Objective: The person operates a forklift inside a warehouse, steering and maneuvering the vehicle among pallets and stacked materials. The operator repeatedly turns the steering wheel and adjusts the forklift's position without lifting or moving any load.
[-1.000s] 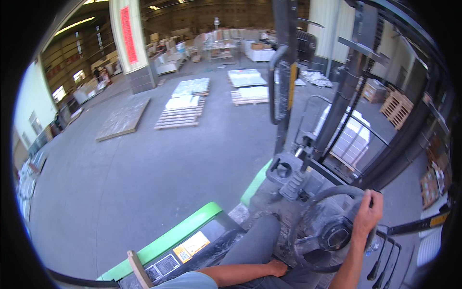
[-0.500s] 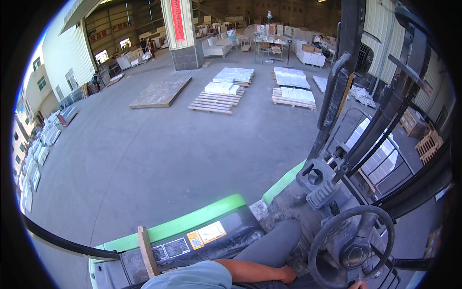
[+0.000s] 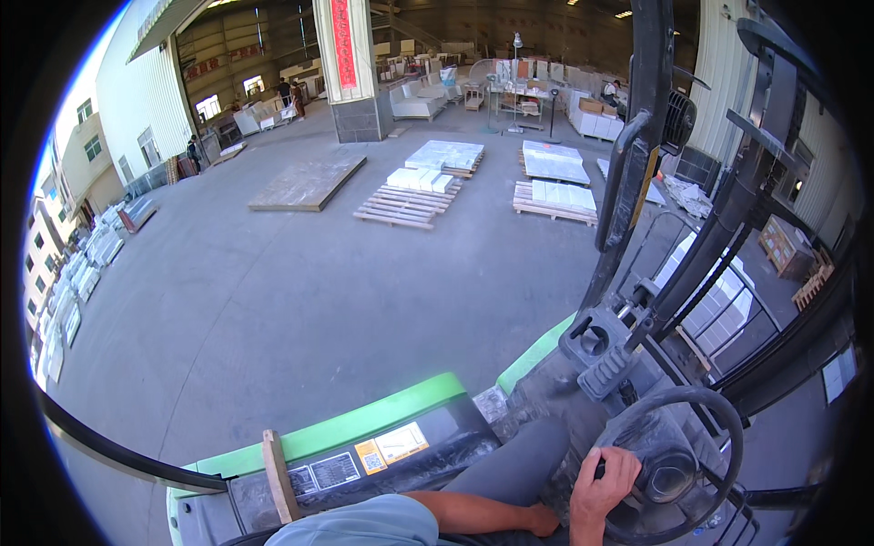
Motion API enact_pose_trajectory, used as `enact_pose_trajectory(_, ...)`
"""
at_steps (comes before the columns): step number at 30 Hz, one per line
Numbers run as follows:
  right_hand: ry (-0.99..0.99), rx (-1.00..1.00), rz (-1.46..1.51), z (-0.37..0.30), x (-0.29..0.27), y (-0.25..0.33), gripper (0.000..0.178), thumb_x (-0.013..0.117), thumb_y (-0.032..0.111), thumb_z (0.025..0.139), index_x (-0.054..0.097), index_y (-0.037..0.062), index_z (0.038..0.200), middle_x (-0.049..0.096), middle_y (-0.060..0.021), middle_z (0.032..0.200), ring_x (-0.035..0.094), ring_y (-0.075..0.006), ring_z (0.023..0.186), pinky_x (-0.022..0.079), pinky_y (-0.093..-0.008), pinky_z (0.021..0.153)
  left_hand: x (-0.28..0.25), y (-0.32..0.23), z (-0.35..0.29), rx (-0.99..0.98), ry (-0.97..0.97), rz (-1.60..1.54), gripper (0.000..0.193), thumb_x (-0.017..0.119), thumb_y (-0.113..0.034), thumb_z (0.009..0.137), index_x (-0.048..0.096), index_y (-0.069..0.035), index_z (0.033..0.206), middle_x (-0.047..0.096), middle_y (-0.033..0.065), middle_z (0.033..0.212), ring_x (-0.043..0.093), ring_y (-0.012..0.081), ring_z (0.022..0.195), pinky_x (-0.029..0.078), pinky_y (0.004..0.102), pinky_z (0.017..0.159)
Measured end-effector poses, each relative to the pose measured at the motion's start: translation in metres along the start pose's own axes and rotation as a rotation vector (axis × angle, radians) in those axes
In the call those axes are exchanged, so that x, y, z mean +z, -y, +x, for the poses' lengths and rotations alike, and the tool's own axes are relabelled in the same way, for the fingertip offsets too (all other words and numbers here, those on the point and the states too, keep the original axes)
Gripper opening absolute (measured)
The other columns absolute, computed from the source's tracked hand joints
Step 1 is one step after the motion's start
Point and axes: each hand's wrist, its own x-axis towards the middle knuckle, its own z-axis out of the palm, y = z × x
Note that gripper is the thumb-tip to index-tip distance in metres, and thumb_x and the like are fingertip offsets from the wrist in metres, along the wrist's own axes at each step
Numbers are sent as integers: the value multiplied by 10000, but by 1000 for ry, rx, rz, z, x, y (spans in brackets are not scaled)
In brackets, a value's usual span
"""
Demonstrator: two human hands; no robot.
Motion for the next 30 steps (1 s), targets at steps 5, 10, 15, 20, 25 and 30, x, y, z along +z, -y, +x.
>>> enact_pose_trajectory(5,-125,31,-62,99,11,-62,84,667,47,916,606,11,872,596,-149,856,566,-365,832,439,-471,809,-28,-5,10,-58,131,13,389,536,-277,950,767,18,1055,726,230,1199,689,399,1137,537,517,954)
enact_pose_trajectory(10,-254,237,-90,133,-49,-155,179,612,147,1022,633,-29,991,627,-155,919,593,-326,862,464,-412,821,-49,-4,19,-68,158,-25,406,573,-303,948,748,28,1105,715,241,1206,669,414,1154,528,510,970)
enact_pose_trajectory(15,-363,510,-187,69,-117,-205,289,603,240,1062,642,-46,1041,645,-147,947,598,-267,881,487,-373,828,-41,4,48,16,275,-8,456,663,-315,898,715,38,1182,701,242,1234,655,399,1185,520,510,978)
enact_pose_trajectory(20,-75,723,-406,-25,-147,-139,265,657,198,998,704,-55,937,686,-248,917,631,-419,861,504,-501,773,-33,6,75,95,388,174,479,721,-366,847,729,-14,1171,703,199,1237,673,380,1151,531,505,949)
enact_pose_trajectory(25,24,457,-213,-52,-87,-76,236,661,213,1005,690,-14,947,661,-198,962,617,-402,910,508,-470,838,-56,7,81,75,478,212,542,751,-385,806,712,-47,1228,670,201,1320,641,369,1234,521,496,1013)
enact_pose_trajectory(30,-14,195,-203,-19,-37,-67,241,690,252,973,723,18,928,695,-173,893,652,-387,857,532,-476,790,-59,19,76,206,117,194,394,773,-323,776,756,-39,1049,765,151,1071,722,349,1045,562,490,893)
